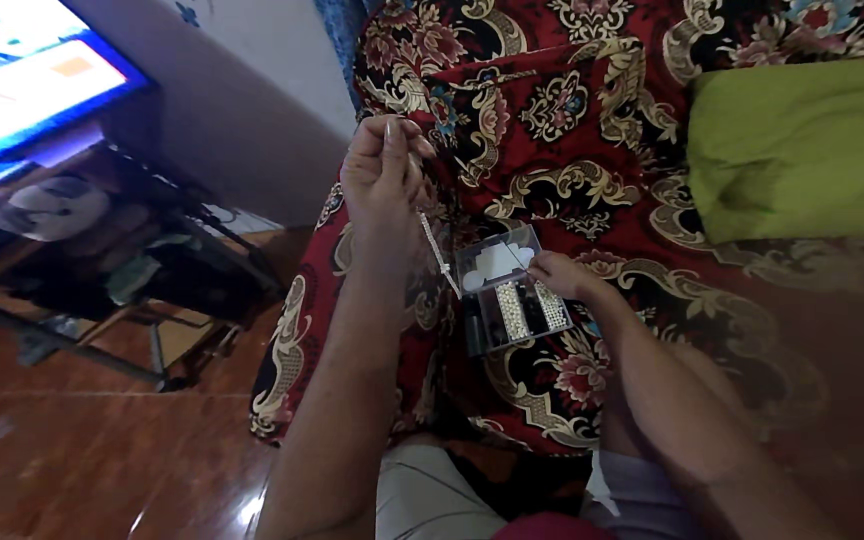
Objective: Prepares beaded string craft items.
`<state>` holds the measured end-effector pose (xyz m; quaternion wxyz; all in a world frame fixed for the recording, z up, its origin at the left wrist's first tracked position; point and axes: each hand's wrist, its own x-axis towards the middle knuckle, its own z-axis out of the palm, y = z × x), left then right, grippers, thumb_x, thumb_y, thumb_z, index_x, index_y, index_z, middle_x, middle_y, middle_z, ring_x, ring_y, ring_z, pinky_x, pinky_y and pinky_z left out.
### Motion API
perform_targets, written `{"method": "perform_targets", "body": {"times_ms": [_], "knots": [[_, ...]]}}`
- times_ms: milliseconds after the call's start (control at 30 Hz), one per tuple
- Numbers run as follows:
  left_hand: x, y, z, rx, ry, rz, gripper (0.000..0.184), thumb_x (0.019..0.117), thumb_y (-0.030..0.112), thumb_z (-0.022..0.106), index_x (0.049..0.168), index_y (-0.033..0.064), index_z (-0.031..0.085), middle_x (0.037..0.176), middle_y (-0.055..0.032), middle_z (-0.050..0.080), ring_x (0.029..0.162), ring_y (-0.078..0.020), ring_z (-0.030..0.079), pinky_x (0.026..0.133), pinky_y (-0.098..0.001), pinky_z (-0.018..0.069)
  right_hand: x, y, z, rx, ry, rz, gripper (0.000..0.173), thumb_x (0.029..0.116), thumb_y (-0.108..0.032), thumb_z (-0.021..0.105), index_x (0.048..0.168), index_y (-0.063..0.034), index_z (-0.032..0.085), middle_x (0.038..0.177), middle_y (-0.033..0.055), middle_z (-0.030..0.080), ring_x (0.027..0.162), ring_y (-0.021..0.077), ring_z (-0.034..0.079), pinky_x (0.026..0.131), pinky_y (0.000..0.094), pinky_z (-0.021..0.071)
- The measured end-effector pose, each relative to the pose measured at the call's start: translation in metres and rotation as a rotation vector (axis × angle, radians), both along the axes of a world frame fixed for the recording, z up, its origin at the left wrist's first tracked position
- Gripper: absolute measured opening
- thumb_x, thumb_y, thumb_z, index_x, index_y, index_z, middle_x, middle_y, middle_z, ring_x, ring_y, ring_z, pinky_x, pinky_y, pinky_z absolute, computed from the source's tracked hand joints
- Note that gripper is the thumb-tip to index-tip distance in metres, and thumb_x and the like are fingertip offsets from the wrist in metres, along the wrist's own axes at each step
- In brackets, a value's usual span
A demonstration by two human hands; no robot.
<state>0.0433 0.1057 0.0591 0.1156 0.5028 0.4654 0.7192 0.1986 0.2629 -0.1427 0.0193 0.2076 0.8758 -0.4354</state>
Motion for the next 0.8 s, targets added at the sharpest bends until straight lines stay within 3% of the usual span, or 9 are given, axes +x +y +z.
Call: {"method": "perform_targets", "body": {"times_ms": [167, 333, 433, 500, 567, 633, 700, 733, 800], "knots": [[0.001, -0.007, -0.007, -0.245, 0.178, 0.001, 0.017, 0.1090, 0.015, 0.042, 0.106, 0.0126, 0.059, 0.085, 0.0100, 0.066, 0.055, 0.0053, 0.047, 0.048, -0.0122, 0.0395, 0.004, 0.003, 0.007, 0.116, -0.052, -0.259, 0.030, 0.1073, -0.014, 0.051, 0.118, 0.0073, 0.069, 0.129, 0.0263, 0.062, 0.123, 0.0403, 0.059, 0.108, 0.0552, 0.0440], [0.024, -0.010, -0.041, -0.579, 0.330, -0.052, 0.019, 0.1076, 0.013, 0.048, 0.108, 0.0020, 0.064, 0.089, -0.0061, 0.069, 0.066, -0.0077, 0.060, 0.058, -0.0226, 0.0488, 0.027, 0.023, 0.007, 0.298, 0.142, -0.633, 0.027, 0.1033, -0.017, 0.060, 0.114, 0.0053, 0.071, 0.128, 0.0296, 0.062, 0.123, 0.0485, 0.057, 0.102, 0.0636, 0.0465], [0.032, 0.005, -0.074, -0.724, 0.391, -0.115, 0.020, 0.1062, 0.011, 0.051, 0.107, -0.0020, 0.067, 0.089, -0.0101, 0.071, 0.075, -0.0153, 0.067, 0.073, -0.0349, 0.0574, 0.031, 0.022, 0.010, 0.065, 0.393, -0.583, 0.037, 0.1041, -0.025, 0.061, 0.133, -0.0017, 0.063, 0.136, 0.0216, 0.060, 0.116, 0.0363, 0.063, 0.097, 0.0546, 0.0523], [0.040, 0.013, -0.092, -0.802, 0.408, -0.129, 0.020, 0.1060, 0.012, 0.053, 0.106, -0.0020, 0.068, 0.086, -0.0106, 0.071, 0.075, -0.0166, 0.066, 0.076, -0.0364, 0.0563, 0.029, 0.004, 0.018, -0.311, 0.510, -0.392, 0.036, 0.1076, -0.025, 0.052, 0.140, -0.0093, 0.058, 0.126, 0.0080, 0.068, 0.094, 0.0161, 0.068, 0.077, 0.0348, 0.0573], [0.045, 0.019, -0.106, -0.839, 0.432, -0.128, 0.021, 0.1057, 0.012, 0.054, 0.109, -0.0023, 0.069, 0.090, -0.0119, 0.071, 0.079, -0.0175, 0.068, 0.080, -0.0369, 0.0575, 0.026, -0.014, 0.028, -0.615, 0.531, -0.175, 0.037, 0.1060, -0.016, 0.050, 0.142, -0.0060, 0.053, 0.111, 0.0045, 0.069, 0.085, 0.0112, 0.069, 0.072, 0.0293, 0.0597], [0.043, 0.022, -0.115, -0.882, 0.423, -0.121, 0.022, 0.1058, 0.014, 0.055, 0.116, -0.0020, 0.067, 0.102, -0.0155, 0.071, 0.090, -0.0219, 0.070, 0.087, -0.0413, 0.0574, 0.023, -0.023, 0.036, -0.637, 0.460, -0.124, 0.033, 0.1010, -0.006, 0.058, 0.134, 0.0006, 0.055, 0.092, 0.0029, 0.069, 0.073, 0.0081, 0.067, 0.068, 0.0254, 0.0593], [0.041, 0.022, -0.118, -0.924, 0.354, -0.123, 0.024, 0.1065, 0.013, 0.054, 0.121, -0.0035, 0.063, 0.103, -0.0169, 0.070, 0.090, -0.0217, 0.069, 0.086, -0.0407, 0.0564, 0.024, -0.018, 0.037, -0.460, 0.384, -0.171, 0.023, 0.0997, -0.009, 0.065, 0.119, 0.0025, 0.065, 0.085, 0.0019, 0.067, 0.067, 0.0039, 0.060, 0.065, 0.0214, 0.0530], [0.040, 0.020, -0.116, -0.951, 0.298, -0.134, 0.025, 0.1075, 0.014, 0.051, 0.122, -0.0041, 0.060, 0.100, -0.0147, 0.069, 0.084, -0.0170, 0.067, 0.081, -0.0353, 0.0565, 0.027, -0.013, 0.036, -0.381, 0.382, -0.199, 0.017, 0.1004, -0.011, 0.065, 0.111, 0.0020, 0.069, 0.082, 0.0018, 0.066, 0.065, 0.0031, 0.056, 0.063, 0.0209, 0.0497], [0.042, 0.017, -0.112, -1.018, 0.141, -0.188, 0.028, 0.1108, 0.020, 0.043, 0.125, -0.0014, 0.054, 0.091, -0.0064, 0.066, 0.065, -0.0039, 0.052, 0.060, -0.0209, 0.0426, 0.034, -0.001, 0.035, -0.325, 0.423, -0.256, 0.013, 0.1015, -0.010, 0.063, 0.099, -0.0008, 0.072, 0.077, -0.0006, 0.066, 0.062, 0.0013, 0.055, 0.061, 0.0190, 0.0479]]}}
